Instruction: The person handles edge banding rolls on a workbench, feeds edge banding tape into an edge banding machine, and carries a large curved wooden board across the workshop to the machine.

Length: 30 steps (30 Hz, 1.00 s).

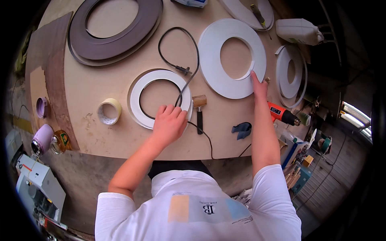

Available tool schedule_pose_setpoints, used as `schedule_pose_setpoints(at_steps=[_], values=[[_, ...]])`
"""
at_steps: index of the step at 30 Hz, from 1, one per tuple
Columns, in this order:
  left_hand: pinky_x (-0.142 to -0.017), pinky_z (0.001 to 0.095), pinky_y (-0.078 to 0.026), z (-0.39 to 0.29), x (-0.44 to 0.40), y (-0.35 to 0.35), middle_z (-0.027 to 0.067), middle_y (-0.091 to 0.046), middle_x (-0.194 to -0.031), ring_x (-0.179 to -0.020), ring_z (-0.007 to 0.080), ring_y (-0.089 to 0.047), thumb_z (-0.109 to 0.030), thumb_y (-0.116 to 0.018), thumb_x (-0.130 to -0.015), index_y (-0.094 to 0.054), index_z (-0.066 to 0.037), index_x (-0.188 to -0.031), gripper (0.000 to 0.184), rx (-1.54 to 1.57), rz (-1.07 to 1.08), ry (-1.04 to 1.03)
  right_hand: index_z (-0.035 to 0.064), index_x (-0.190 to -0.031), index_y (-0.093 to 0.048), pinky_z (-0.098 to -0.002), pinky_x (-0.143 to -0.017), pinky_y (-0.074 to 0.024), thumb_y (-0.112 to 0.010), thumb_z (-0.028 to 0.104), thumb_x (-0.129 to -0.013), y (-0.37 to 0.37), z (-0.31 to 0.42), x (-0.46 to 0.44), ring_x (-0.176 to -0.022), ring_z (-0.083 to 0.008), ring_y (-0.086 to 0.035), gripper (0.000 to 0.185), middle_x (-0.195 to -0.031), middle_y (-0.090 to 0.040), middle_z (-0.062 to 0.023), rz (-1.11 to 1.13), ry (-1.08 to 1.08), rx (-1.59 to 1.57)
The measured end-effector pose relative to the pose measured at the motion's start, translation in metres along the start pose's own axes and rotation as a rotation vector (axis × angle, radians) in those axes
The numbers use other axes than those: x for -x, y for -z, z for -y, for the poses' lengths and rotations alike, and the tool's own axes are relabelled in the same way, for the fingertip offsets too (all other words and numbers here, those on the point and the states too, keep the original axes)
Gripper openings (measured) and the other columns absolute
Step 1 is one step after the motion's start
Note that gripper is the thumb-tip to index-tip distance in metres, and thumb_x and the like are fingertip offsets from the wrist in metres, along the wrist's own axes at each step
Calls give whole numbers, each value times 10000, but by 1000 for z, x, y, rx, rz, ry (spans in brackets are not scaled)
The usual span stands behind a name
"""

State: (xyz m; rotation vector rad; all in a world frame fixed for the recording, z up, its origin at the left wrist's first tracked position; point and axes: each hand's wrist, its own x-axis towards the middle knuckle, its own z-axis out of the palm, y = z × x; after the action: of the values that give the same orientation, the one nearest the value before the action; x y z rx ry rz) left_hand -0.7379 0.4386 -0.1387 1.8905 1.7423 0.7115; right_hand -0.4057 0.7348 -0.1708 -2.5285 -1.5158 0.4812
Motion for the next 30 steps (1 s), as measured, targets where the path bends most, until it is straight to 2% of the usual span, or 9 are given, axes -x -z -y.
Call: schedule_pose_setpoints(at_steps=[4, 7, 10, 13, 16, 20, 23, 26, 30], values=[[-853, 393, -411, -4, 11, 3, 44, -614, -975, -931, 235, -558, -189, -723, -803, -645, -94, -999, 231, 17, -31, -2, -110, -1279, -614, -375, -1057, -471, -856, 534, -685, -9, 11, -5, -1230, -321, -614, 908, -1369, -601, -245, -15, -150, 156], [-899, 404, -420, -7, 16, 9, 67, -633, -1103, -1009, 251, -575, -171, -718, -806, -649, -87, -1058, 274, 45, -55, 8, -128, -1280, -597, -374, -1037, -492, -889, 453, -645, -5, 10, -18, -1245, -314, -606, 909, -1380, -585, -266, 149, -179, -80], [-954, 432, -426, -12, 19, 19, 87, -630, -1195, -1093, 275, -578, -136, -722, -792, -646, -77, -1102, 325, 77, -104, 10, -156, -1409, -397, -432, -1114, -430, -899, 444, -606, 0, 18, 0, -1370, -378, -456, 1121, -1479, -417, -308, 89, -251, -138], [-962, 457, -441, -18, 22, 29, 93, -631, -1203, -1115, 295, -580, -106, -726, -772, -640, -70, -1122, 362, 91, -164, -19, -137, -1377, -391, -432, -1088, -453, -910, 381, -610, 6, 27, 31, -1295, -371, -500, 1062, -1421, -439, -277, -123, -242, -278], [-932, 458, -462, -27, 22, 40, 89, -638, -1175, -1098, 301, -589, -92, -735, -755, -643, -70, -1118, 376, 142, -147, -45, -94, -1298, -419, -445, -1066, -461, -933, 297, -597, 18, 15, 48, -1263, -364, -494, 953, -1376, -433, -245, -190, -180, -406], [-892, 432, -483, -47, 15, 45, 75, -656, -1130, -1055, 298, -606, -75, -750, -736, -650, -71, -1105, 382, 219, -143, -126, -29, -1235, -444, -466, -1036, -460, -947, 261, -583, 68, 34, 101, -1240, -367, -492, 873, -1299, -463, -211, -438, -100, -317], [-866, 413, -490, -79, -2, 44, 65, -665, -1100, -1016, 291, -613, -70, -756, -744, -651, -73, -1091, 363, 301, -96, -192, 27, -1211, -443, -468, -1006, -458, -945, 254, -569, 104, 20, 122, -1211, -353, -490, 847, -1238, -483, -173, -641, 108, -354], [-829, 408, -494, -123, -22, 44, 64, -665, -1075, -967, 291, -611, -80, -755, -778, -641, -72, -1085, 327, 401, 9, -274, 60, -1222, -430, -501, -986, -452, -951, 230, -547, 159, 9, 147, -1173, -364, -491, 869, -1212, -510, -168, -884, 521, -237], [-885, 397, -498, -192, -34, 41, 110, -650, -1136, -1034, 306, -612, -60, -753, -812, -629, -59, -1185, 393, 597, 200, -321, 116, -1219, -462, -437, -811, -512, -945, 232, -584, 224, -21, 190, -1001, -309, -587, 806, -1140, -566, -101, -959, 902, -175]])
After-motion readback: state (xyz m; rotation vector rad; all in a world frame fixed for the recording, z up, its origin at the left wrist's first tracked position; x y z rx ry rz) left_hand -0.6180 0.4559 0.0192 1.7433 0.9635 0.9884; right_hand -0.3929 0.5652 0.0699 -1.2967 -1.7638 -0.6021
